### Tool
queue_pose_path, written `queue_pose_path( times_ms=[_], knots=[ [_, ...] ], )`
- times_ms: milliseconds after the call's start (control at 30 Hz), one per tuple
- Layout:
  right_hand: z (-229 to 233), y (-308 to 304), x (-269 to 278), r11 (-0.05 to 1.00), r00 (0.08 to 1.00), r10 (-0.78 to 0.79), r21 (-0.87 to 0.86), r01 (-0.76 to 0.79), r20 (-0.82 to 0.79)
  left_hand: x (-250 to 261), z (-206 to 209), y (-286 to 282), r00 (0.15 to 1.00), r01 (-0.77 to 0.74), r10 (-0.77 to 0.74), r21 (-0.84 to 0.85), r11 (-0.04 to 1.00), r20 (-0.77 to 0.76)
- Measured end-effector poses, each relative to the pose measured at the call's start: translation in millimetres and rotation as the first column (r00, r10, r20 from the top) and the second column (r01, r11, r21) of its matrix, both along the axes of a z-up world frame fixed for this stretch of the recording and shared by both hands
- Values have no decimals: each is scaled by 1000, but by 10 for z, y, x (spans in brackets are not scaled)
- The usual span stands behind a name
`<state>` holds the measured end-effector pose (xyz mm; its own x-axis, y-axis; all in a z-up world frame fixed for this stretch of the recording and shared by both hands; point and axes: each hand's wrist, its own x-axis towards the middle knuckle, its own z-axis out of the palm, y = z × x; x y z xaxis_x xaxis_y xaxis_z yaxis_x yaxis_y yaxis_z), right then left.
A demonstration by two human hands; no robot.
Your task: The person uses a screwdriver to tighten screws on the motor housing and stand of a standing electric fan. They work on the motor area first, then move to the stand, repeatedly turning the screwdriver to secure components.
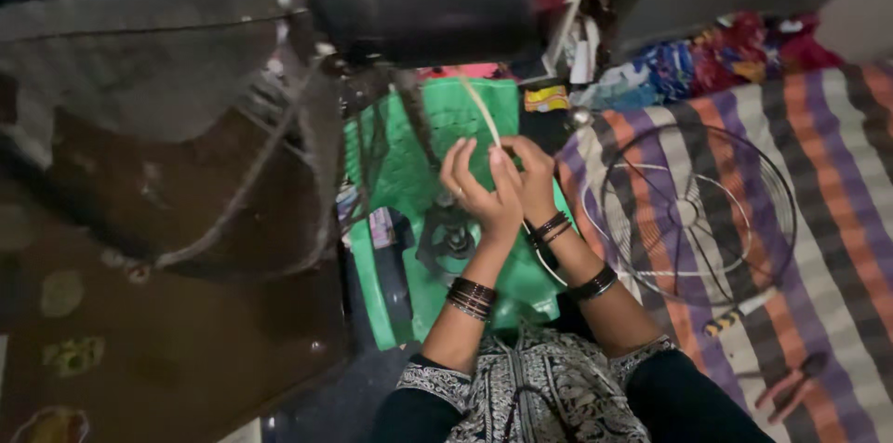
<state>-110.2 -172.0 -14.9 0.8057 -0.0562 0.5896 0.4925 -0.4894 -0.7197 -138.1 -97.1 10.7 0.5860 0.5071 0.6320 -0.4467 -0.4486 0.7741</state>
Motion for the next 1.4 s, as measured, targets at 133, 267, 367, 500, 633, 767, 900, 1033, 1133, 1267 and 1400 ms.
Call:
queue_pose_path(
  times_ms=[133,267,367,500,633,767,900,1033,1133,1267,1400],
  knots=[
    [-272,-571,-274,991,990,112,-80,-105,89,-221,-110,-377,985,24,-62,234,972,158],
    [-695,-1324,-683,974,991,-133,-187,129,-8,-482,-188,-1096,868,490,-496,136,861,11],
    [-1011,-1963,-1248,953,936,-300,-102,286,-182,-813,-280,-1627,709,702,-689,51,710,-151],
    [-1337,-2827,-2021,875,797,-443,-3,485,-410,-1304,-480,-2346,425,889,-866,-59,455,-264],
    [-1635,-3526,-2791,774,733,-557,75,629,-390,-1789,-814,-2968,235,965,-921,-41,260,-311],
    [-1860,-4057,-3496,642,604,-542,177,746,-583,-2229,-1148,-3480,-26,973,-871,-212,91,-491],
    [-1962,-4362,-3907,387,527,-329,398,832,-784,-2503,-1407,-3818,-95,988,-851,-157,-16,-517],
    [-1937,-4522,-4050,676,378,-737,-594,436,-561,-2623,-1561,-4038,-163,976,-810,-213,-48,-564],
    [-1899,-4502,-4040,602,285,-293,55,797,-913,-2638,-1630,-4143,-142,986,-808,-156,-62,-572],
    [-1826,-4482,-3910,581,265,-71,176,795,-962,-2564,-1662,-4213,-83,991,-815,-136,-6,-574],
    [-1866,-4496,-3793,823,145,-232,-115,557,-962,-2490,-1650,-4229,-32,995,-791,-92,31,-611]
  ],
)
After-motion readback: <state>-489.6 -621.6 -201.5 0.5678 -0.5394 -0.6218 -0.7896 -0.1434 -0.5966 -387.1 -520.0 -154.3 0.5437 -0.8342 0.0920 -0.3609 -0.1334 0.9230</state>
